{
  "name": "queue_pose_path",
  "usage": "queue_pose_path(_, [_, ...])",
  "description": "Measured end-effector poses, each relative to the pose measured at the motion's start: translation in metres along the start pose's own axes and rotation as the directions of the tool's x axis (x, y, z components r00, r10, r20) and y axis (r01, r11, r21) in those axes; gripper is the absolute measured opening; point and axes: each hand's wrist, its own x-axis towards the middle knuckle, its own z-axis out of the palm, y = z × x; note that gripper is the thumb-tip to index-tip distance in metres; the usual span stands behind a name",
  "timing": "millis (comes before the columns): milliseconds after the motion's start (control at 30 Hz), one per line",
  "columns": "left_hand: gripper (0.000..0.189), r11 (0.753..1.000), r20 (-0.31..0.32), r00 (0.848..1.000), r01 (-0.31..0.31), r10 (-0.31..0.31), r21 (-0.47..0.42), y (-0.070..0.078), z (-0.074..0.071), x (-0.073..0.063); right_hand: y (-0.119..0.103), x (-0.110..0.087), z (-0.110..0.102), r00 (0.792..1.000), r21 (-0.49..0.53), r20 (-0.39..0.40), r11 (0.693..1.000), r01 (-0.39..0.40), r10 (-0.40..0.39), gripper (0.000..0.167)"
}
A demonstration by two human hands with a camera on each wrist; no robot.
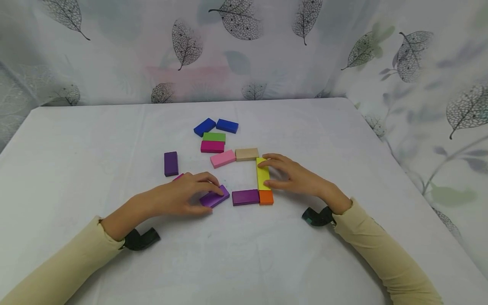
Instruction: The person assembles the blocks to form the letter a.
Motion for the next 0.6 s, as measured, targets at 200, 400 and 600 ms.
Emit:
queue_pose_path(200, [0.036, 1.000, -0.003, 1.000, -0.007, 0.007, 0.006, -0.0002, 0.0018, 0.0019, -0.0003, -0.0005, 0.0002, 1.000, 0.004, 0.001, 1.000, -0.001, 0.001, 0.049])
queue_pose_path(400, [0.037, 1.000, 0.008, 1.000, 0.005, -0.006, 0.027, 0.0009, 0.0027, 0.0037, 0.0002, -0.0002, 0.0005, 1.000, 0.013, 0.001, 1.000, -0.008, 0.008, 0.049])
queue_pose_path(600, [0.037, 0.999, -0.007, 1.000, -0.009, 0.009, 0.045, 0.0014, 0.0038, 0.0043, -0.0003, -0.0005, 0.0006, 1.000, 0.014, -0.002, 1.000, 0.001, -0.001, 0.049])
